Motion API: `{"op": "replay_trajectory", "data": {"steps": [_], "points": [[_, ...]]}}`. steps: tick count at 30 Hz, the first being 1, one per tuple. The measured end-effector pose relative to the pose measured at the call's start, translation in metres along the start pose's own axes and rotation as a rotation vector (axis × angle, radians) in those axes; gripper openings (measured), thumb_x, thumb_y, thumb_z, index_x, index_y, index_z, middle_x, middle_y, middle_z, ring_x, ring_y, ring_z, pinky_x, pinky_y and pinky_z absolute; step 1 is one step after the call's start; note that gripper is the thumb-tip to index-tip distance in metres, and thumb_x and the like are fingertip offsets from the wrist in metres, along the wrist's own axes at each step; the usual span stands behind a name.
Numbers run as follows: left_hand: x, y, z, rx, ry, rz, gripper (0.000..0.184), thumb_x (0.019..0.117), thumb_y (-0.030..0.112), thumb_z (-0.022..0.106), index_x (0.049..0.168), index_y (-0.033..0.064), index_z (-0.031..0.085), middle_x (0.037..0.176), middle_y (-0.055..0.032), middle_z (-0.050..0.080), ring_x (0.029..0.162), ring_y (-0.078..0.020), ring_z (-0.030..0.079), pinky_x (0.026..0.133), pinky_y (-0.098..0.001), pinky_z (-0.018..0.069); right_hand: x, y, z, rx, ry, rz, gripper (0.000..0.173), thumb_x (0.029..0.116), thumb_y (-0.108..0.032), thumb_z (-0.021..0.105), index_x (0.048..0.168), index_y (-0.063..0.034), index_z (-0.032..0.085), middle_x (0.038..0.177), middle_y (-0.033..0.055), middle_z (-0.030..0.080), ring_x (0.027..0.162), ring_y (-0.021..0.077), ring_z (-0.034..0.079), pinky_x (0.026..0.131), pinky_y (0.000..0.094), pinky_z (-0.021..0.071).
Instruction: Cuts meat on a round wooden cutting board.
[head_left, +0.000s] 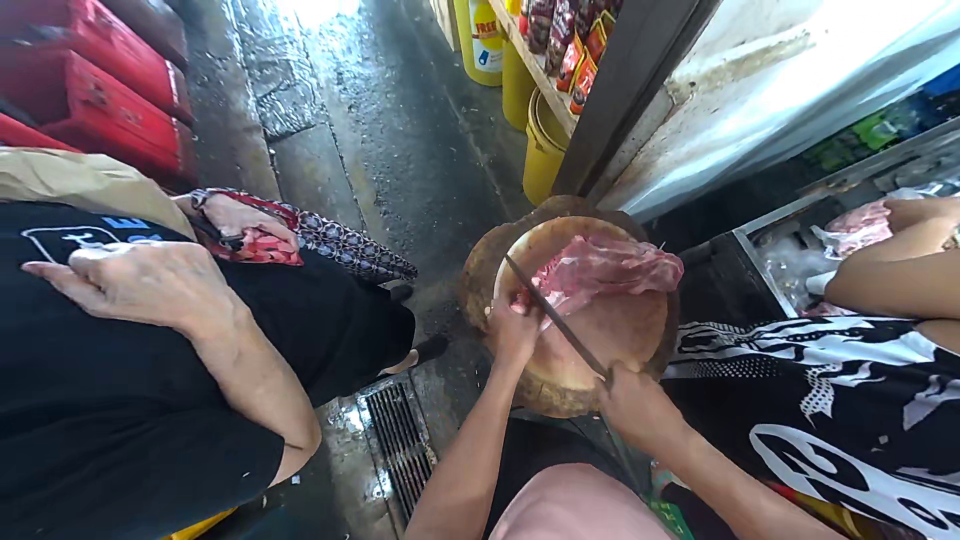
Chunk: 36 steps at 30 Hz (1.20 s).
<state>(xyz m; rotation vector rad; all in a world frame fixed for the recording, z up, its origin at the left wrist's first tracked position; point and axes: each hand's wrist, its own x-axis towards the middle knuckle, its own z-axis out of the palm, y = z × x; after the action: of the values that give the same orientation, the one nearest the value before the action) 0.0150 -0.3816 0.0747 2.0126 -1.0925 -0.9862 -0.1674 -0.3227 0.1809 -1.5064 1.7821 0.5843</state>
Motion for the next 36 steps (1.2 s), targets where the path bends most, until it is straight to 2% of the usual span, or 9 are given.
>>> {"op": "replay_trajectory", "data": {"steps": [5, 12, 16, 19, 22, 24, 28, 32, 36], "points": [[0.0, -0.004, -0.003, -0.058, 0.034, -0.013, 0.044, 0.0812, 0.024, 0.079, 0.119, 0.005, 0.068, 0.104, -0.0126, 0.071, 0.096, -0.0237, 0.069, 0.087, -0.0471, 0.0583, 0.053, -0.028, 0.022, 0.078, 0.05, -0.051, 0.043, 0.1058, -0.045, 0.045, 0.122, -0.008, 0.06, 0.102, 0.0154, 0.071, 0.097, 0.033, 0.072, 0.081, 0.0544, 0.0593], [0.001, -0.011, -0.012, -0.156, -0.017, -0.047, 0.042, 0.0839, 0.024, 0.078, 0.122, 0.0084, 0.068, 0.1, -0.0118, 0.073, 0.09, -0.0243, 0.072, 0.081, -0.051, 0.0605, 0.017, -0.002, 0.011, 0.278, 0.185, -0.202, 0.04, 0.102, -0.046, 0.055, 0.119, -0.0107, 0.064, 0.088, 0.0094, 0.068, 0.081, 0.0262, 0.069, 0.075, 0.0506, 0.0579], [0.001, -0.023, -0.011, -0.195, -0.032, 0.039, 0.041, 0.0857, 0.026, 0.076, 0.12, 0.0049, 0.067, 0.089, -0.0121, 0.072, 0.077, -0.0236, 0.071, 0.073, -0.0489, 0.061, -0.034, -0.013, -0.049, 0.43, 0.607, -0.517, 0.03, 0.0989, -0.036, 0.063, 0.106, -0.0068, 0.069, 0.072, 0.004, 0.064, 0.061, 0.0158, 0.062, 0.06, 0.0406, 0.0569], [0.0, -0.022, -0.011, -0.181, -0.027, 0.03, 0.042, 0.0866, 0.026, 0.074, 0.123, 0.0074, 0.067, 0.096, -0.0127, 0.073, 0.083, -0.0241, 0.072, 0.076, -0.05, 0.0617, -0.066, -0.036, -0.096, 0.627, 0.918, -0.863, 0.021, 0.1004, -0.03, 0.061, 0.103, -0.0087, 0.065, 0.064, -0.0044, 0.061, 0.05, 0.0065, 0.06, 0.045, 0.0306, 0.0553], [-0.002, -0.024, -0.009, -0.15, -0.016, 0.027, 0.042, 0.088, 0.028, 0.074, 0.125, 0.0083, 0.066, 0.1, -0.013, 0.072, 0.086, -0.0246, 0.072, 0.078, -0.0509, 0.0612, -0.058, -0.061, -0.086, 0.805, 1.055, -1.081, 0.017, 0.1025, -0.02, 0.058, 0.102, -0.0034, 0.06, 0.067, 0.0016, 0.063, 0.054, 0.0136, 0.063, 0.047, 0.037, 0.0575], [0.0, -0.025, -0.009, -0.157, -0.005, 0.046, 0.042, 0.0868, 0.028, 0.074, 0.123, 0.008, 0.067, 0.097, -0.0124, 0.073, 0.085, -0.0239, 0.072, 0.077, -0.0505, 0.0608, -0.018, -0.051, -0.023, 0.639, 0.902, -0.753, 0.026, 0.1003, -0.027, 0.06, 0.105, -0.0026, 0.064, 0.069, 0.0034, 0.065, 0.057, 0.0139, 0.064, 0.053, 0.0363, 0.0586], [-0.005, -0.015, -0.013, -0.165, 0.006, 0.026, 0.044, 0.0877, 0.03, 0.076, 0.124, 0.0072, 0.067, 0.102, -0.0121, 0.072, 0.089, -0.0234, 0.072, 0.081, -0.049, 0.0611, 0.055, -0.042, 0.022, 0.171, 0.095, -0.139, 0.044, 0.1036, -0.04, 0.049, 0.127, -0.0051, 0.061, 0.112, 0.0186, 0.07, 0.103, 0.0352, 0.071, 0.087, 0.0583, 0.0578], [-0.002, -0.019, -0.015, -0.134, 0.022, 0.046, 0.045, 0.0881, 0.029, 0.077, 0.125, 0.0053, 0.067, 0.11, -0.0151, 0.071, 0.1, -0.0254, 0.071, 0.09, -0.0485, 0.0594, 0.062, -0.04, 0.02, 0.196, 0.084, -0.108, 0.04, 0.1018, -0.039, 0.051, 0.12, -0.005, 0.063, 0.105, 0.0178, 0.071, 0.099, 0.0348, 0.071, 0.083, 0.0585, 0.0581], [-0.006, -0.018, -0.006, -0.111, -0.019, 0.014, 0.043, 0.0866, 0.028, 0.075, 0.125, 0.0084, 0.068, 0.106, -0.0138, 0.072, 0.089, -0.0244, 0.072, 0.081, -0.0494, 0.061, 0.046, -0.02, 0.031, 0.183, 0.05, -0.087, 0.038, 0.1025, -0.038, 0.051, 0.117, -0.0047, 0.062, 0.104, 0.017, 0.07, 0.098, 0.0331, 0.071, 0.083, 0.0559, 0.058]]}}
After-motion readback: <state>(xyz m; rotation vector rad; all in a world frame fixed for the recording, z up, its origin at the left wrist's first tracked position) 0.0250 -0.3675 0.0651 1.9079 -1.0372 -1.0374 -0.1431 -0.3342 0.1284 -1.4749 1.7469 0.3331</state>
